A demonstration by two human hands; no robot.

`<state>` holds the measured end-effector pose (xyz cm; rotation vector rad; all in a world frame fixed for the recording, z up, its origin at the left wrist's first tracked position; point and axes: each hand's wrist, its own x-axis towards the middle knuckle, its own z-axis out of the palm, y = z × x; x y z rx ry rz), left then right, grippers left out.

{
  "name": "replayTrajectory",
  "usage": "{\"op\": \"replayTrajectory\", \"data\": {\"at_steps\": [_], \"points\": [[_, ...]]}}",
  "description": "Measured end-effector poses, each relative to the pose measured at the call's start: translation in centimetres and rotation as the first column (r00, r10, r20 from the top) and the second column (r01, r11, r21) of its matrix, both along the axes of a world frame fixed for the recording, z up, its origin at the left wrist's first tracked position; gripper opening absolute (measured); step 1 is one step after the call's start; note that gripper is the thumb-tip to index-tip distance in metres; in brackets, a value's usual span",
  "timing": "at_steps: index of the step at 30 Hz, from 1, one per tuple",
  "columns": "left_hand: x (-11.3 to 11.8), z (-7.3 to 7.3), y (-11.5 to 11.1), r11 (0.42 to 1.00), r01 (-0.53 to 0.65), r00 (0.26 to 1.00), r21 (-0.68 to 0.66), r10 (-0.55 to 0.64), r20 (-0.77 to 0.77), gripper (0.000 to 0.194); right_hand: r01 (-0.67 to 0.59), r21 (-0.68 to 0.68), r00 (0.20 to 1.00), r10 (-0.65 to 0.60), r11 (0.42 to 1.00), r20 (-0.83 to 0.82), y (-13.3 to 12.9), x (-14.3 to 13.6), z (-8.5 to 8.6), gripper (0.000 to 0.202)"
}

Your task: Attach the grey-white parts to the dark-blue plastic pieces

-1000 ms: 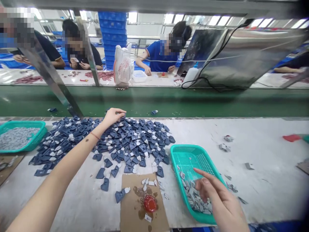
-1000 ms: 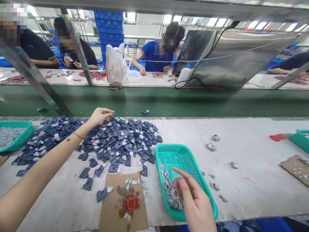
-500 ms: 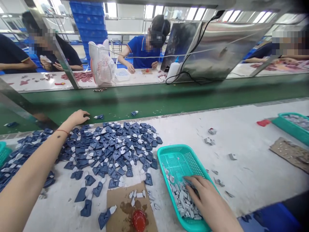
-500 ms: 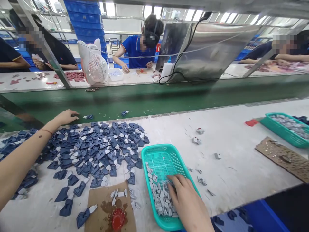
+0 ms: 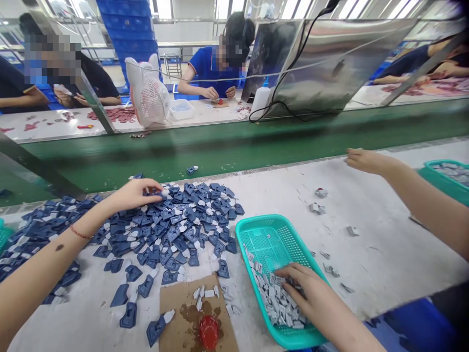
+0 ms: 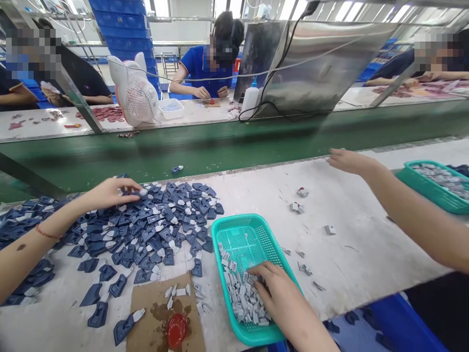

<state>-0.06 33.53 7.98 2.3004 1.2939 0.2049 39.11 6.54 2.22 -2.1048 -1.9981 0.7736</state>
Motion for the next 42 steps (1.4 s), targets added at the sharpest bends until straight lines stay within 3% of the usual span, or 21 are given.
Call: {"op": "replayTrajectory", "data": {"at_steps": [2, 4, 9, 14, 17, 21, 24, 28, 31, 35, 39, 42], "points": [[1.8, -0.2, -0.8, 0.992, 0.123, 0.992, -0.027, -0.123, 0.010, 0.039, 0.007, -0.020, 1.000, -0.007, 1.000, 0.008, 0.2, 0.0, 0.0, 0.031], [3.2, -0.4, -0.4, 0.989, 0.151, 0.988, 0.005, -0.151, 0.011, 0.038, 0.011, -0.034, 1.000, -0.010, 0.999, 0.022, 0.3, -0.1, 0.3, 0.029], [6.1, -1.9, 4.6, 0.987, -0.034, 0.999, 0.158, 0.035, 0.000, 0.043, 0.017, -0.011, 0.999, -0.017, 1.000, 0.040, 0.4, -0.8, 1.1, 0.024], [9.5, -4.3, 9.3, 0.976, -0.125, 0.987, 0.178, 0.140, -0.073, 0.052, 0.073, 0.129, 0.996, -0.080, 0.989, 0.046, 0.3, -0.8, 0.9, 0.022], [10.4, -5.0, 10.4, 0.978, -0.150, 0.981, 0.142, 0.165, -0.105, 0.036, 0.044, 0.250, 0.991, -0.074, 0.967, 0.111, 0.6, -0.8, 0.4, 0.019], [9.9, -4.8, 9.9, 0.968, -0.214, 0.973, 0.132, 0.223, -0.056, 0.019, -0.057, 0.335, 0.976, -0.018, 0.940, 0.217, 0.7, -1.2, -0.4, 0.019], [8.9, -3.9, 8.4, 0.945, -0.298, 0.955, 0.133, 0.294, 0.051, 0.023, -0.092, 0.359, 0.978, 0.017, 0.929, 0.207, 0.3, -1.4, -0.8, 0.023], [7.5, -1.5, 4.9, 0.914, -0.401, 0.885, 0.055, 0.372, 0.280, 0.040, -0.036, 0.361, 0.994, -0.003, 0.932, 0.107, -0.2, -1.3, -0.2, 0.026], [6.6, 0.7, 1.1, 0.905, -0.425, 0.801, -0.015, 0.384, 0.459, 0.044, 0.040, 0.335, 0.994, -0.073, 0.941, 0.087, -0.1, -1.3, 0.3, 0.020], [5.6, 3.1, -5.0, 0.911, -0.365, 0.653, -0.191, 0.397, 0.644, 0.039, 0.075, 0.303, 0.980, -0.127, 0.950, 0.154, 0.1, -1.7, 0.1, 0.021], [4.3, 3.7, -10.8, 0.843, -0.271, 0.528, -0.464, 0.533, 0.661, 0.032, 0.061, 0.295, 0.975, -0.120, 0.954, 0.188, 0.4, -2.1, -0.5, 0.021], [3.0, 2.5, -14.7, 0.755, -0.207, 0.474, -0.623, 0.634, 0.611, 0.032, 0.055, 0.292, 0.969, -0.121, 0.955, 0.214, 0.6, -2.3, -0.7, 0.021]]}}
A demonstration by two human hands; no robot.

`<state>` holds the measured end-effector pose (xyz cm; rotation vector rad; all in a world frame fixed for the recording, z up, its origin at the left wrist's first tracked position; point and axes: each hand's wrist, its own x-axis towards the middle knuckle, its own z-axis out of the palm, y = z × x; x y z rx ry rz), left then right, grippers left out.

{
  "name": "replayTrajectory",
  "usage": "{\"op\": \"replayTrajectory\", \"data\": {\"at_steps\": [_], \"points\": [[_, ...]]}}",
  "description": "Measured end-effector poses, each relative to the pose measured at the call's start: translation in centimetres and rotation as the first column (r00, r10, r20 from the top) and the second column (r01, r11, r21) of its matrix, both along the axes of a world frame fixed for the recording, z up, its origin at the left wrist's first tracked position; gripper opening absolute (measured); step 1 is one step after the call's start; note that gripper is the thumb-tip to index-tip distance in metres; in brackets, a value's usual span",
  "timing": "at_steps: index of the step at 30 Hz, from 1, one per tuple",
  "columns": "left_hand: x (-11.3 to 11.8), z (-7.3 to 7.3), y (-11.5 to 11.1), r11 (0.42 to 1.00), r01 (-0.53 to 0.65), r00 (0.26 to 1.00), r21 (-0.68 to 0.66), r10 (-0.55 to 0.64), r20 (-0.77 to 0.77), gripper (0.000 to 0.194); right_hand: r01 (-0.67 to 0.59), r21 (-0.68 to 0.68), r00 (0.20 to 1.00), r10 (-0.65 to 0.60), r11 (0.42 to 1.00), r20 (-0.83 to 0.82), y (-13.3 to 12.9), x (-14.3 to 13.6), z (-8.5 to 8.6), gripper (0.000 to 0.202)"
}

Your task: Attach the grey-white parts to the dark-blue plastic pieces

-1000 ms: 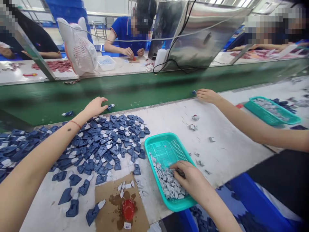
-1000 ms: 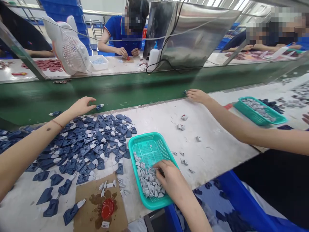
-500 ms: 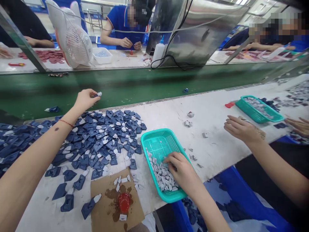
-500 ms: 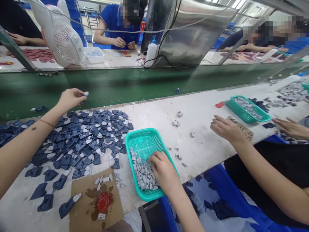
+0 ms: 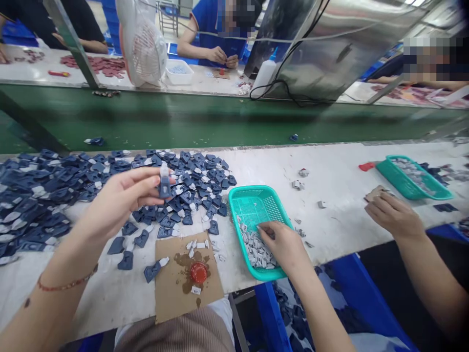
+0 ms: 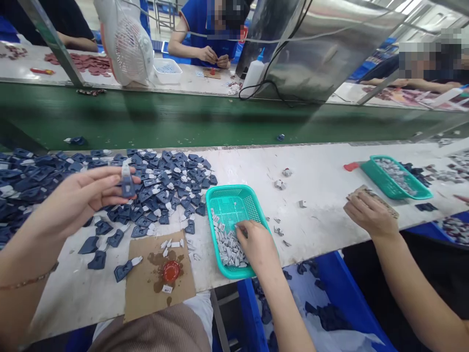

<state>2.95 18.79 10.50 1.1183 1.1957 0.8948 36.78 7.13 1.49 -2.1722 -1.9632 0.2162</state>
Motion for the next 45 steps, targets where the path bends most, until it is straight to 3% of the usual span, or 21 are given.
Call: {"op": "replayTrajectory", "data": {"at_steps": [8, 14, 17, 20, 22, 24, 29, 36, 45], "points": [[-2.7, -5.7, -9.9, 0.950, -0.011, 0.983, -0.312, 0.067, 0.170, 0.041, -0.005, -0.007, 0.999, 0.005, 1.000, 0.043, 0.3, -0.6, 0.2, 0.024], [-3.2, -7.8, -14.0, 0.930, 0.026, 0.973, -0.366, 0.061, 0.224, 0.034, 0.013, -0.022, 1.000, -0.013, 1.000, 0.015, 0.8, -0.7, 0.6, 0.016], [-3.0, -8.3, -15.0, 0.932, 0.022, 0.960, -0.361, 0.081, 0.267, 0.029, 0.045, 0.018, 0.999, -0.045, 0.999, 0.006, 0.5, -1.6, 1.6, 0.014], [-2.5, -8.7, -15.7, 0.938, 0.035, 0.954, -0.346, 0.072, 0.291, 0.023, 0.043, 0.098, 0.998, -0.039, 0.994, -0.047, -0.8, -4.2, 3.5, 0.017], [-2.1, -9.0, -16.2, 0.939, 0.033, 0.954, -0.342, 0.073, 0.292, 0.022, -0.052, 0.126, 0.985, 0.071, 0.991, -0.155, -2.0, -6.9, 4.8, 0.015], [-1.7, -9.3, -16.7, 0.934, 0.031, 0.953, -0.356, 0.080, 0.293, 0.025, -0.214, 0.051, 0.942, 0.220, 0.976, -0.253, -3.1, -9.9, 5.5, 0.011], [-1.2, -9.9, -17.6, 0.933, 0.059, 0.953, -0.355, 0.053, 0.300, 0.025, -0.391, -0.020, 0.885, 0.369, 0.920, -0.285, -4.0, -14.5, 4.5, 0.015], [-1.1, -10.0, -17.7, 0.935, 0.061, 0.945, -0.349, 0.058, 0.321, 0.026, -0.472, -0.084, 0.874, 0.452, 0.878, -0.179, -3.7, -15.2, 3.8, 0.016], [-0.7, -10.0, -17.5, 0.940, 0.069, 0.945, -0.333, 0.046, 0.324, 0.024, -0.424, -0.080, 0.886, 0.395, 0.902, -0.245, -3.8, -15.4, 3.9, 0.016]]}}
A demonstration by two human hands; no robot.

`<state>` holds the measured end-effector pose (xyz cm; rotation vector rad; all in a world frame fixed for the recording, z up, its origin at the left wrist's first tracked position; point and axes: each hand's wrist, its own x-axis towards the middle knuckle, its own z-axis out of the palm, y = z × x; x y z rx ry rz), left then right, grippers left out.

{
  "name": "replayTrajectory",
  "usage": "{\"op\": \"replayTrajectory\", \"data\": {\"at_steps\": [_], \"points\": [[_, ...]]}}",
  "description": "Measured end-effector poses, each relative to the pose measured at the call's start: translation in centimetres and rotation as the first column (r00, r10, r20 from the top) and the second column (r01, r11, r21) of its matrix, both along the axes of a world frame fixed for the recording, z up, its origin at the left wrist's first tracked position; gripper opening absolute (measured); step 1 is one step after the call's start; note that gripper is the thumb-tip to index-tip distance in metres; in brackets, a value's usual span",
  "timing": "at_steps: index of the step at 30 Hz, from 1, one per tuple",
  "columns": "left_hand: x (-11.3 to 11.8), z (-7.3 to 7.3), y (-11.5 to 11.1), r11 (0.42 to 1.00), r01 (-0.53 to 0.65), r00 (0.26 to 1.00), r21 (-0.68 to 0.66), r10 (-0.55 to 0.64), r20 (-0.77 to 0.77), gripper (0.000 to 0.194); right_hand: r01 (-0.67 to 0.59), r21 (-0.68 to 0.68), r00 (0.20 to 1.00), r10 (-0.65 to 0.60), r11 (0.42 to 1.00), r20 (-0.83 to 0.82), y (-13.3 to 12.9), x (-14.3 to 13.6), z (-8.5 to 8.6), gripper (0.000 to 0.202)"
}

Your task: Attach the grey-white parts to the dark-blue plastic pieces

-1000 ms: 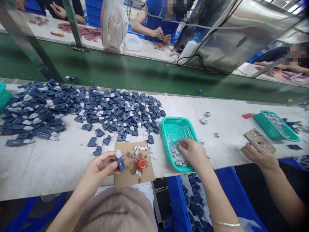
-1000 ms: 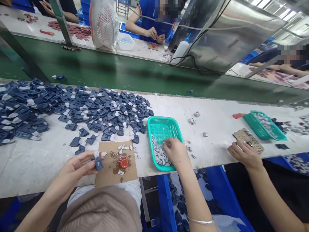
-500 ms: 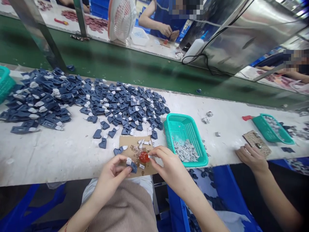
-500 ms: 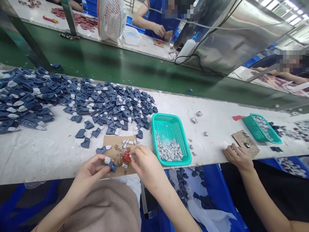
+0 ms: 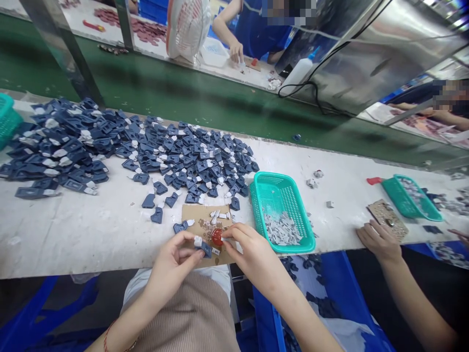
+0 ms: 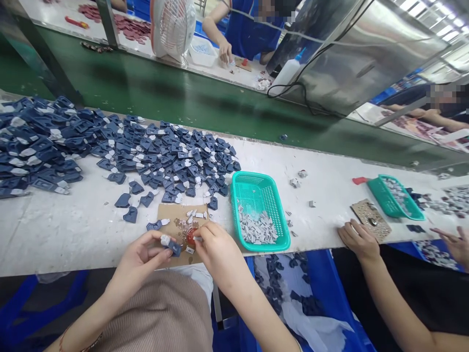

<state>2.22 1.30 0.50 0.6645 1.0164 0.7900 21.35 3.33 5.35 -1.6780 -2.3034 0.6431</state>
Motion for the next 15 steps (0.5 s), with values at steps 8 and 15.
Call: {"op": "replayTrajectory", "data": {"at_steps": [8, 15], "points": [[1.0, 0.6, 0.2, 0.998, -0.051, 0.998, 0.024, 0.050, 0.025, 0.026, 0.214, -0.415, 0.778, -0.411, 0.884, -0.474, 0.1, 0.1, 1.4, 0.007], [1.0, 1.6, 0.3, 0.998, -0.044, 0.999, 0.046, 0.043, 0.019, 0.022, 0.134, -0.647, 0.608, -0.578, 0.751, -0.545, -0.2, -1.1, 1.6, 0.014]]}}
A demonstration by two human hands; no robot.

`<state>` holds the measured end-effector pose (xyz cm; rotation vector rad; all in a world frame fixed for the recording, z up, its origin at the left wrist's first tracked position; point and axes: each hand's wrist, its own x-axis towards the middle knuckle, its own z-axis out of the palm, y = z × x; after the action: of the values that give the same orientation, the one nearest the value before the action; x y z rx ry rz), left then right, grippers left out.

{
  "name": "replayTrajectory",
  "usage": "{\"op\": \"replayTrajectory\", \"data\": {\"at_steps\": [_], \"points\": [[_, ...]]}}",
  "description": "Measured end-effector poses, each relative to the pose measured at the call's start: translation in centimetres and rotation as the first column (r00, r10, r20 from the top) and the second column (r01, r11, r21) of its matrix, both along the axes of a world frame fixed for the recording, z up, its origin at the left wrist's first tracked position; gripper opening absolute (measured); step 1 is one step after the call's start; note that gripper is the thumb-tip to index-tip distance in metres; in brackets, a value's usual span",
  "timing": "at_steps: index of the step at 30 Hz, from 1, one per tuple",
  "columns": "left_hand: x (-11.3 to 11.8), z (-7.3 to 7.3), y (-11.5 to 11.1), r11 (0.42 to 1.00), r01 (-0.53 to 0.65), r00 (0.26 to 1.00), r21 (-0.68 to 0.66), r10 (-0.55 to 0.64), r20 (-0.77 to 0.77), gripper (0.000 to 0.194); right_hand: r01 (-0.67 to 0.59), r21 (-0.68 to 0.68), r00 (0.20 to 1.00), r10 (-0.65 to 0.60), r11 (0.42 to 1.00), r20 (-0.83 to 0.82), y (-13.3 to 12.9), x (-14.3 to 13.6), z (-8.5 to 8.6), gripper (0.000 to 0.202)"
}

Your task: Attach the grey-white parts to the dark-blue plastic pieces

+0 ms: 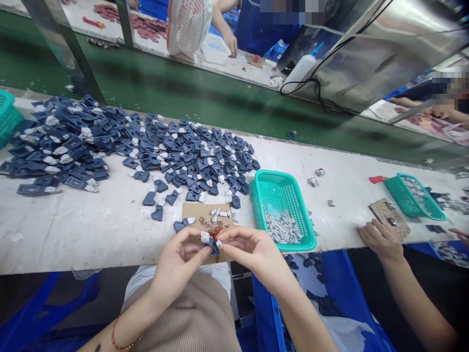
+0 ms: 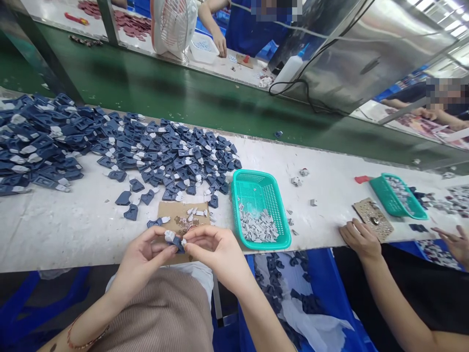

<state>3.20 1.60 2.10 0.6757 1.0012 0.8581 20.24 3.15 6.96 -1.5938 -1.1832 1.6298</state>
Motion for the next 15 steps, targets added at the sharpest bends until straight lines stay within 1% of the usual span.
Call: {"op": "replayTrajectory", "data": {"at_steps": [6, 11, 13, 15], "points": [[0.13, 0.12, -0.02, 1.000, -0.023, 1.000, 0.005, 0.023, 0.016, 0.020, -0.047, 0.088, 0.998, 0.042, 0.995, 0.056, -0.09, -0.67, 0.26, 0.006], [0.15, 0.11, -0.23, 0.999, -0.038, 0.998, 0.023, 0.037, 0.046, 0.017, -0.046, 0.168, 0.994, 0.027, 0.985, 0.109, -0.16, -0.78, 0.35, 0.005], [0.12, 0.19, -0.29, 0.999, -0.041, 0.997, 0.027, 0.039, 0.072, 0.015, -0.029, 0.140, 0.999, 0.024, 0.990, 0.037, -0.21, -0.51, 0.22, 0.006], [0.10, 0.33, -0.30, 0.998, -0.039, 0.996, 0.039, 0.035, 0.082, 0.014, 0.003, 0.081, 0.998, 0.002, 0.997, -0.064, -0.33, -0.23, 0.00, 0.013]]}}
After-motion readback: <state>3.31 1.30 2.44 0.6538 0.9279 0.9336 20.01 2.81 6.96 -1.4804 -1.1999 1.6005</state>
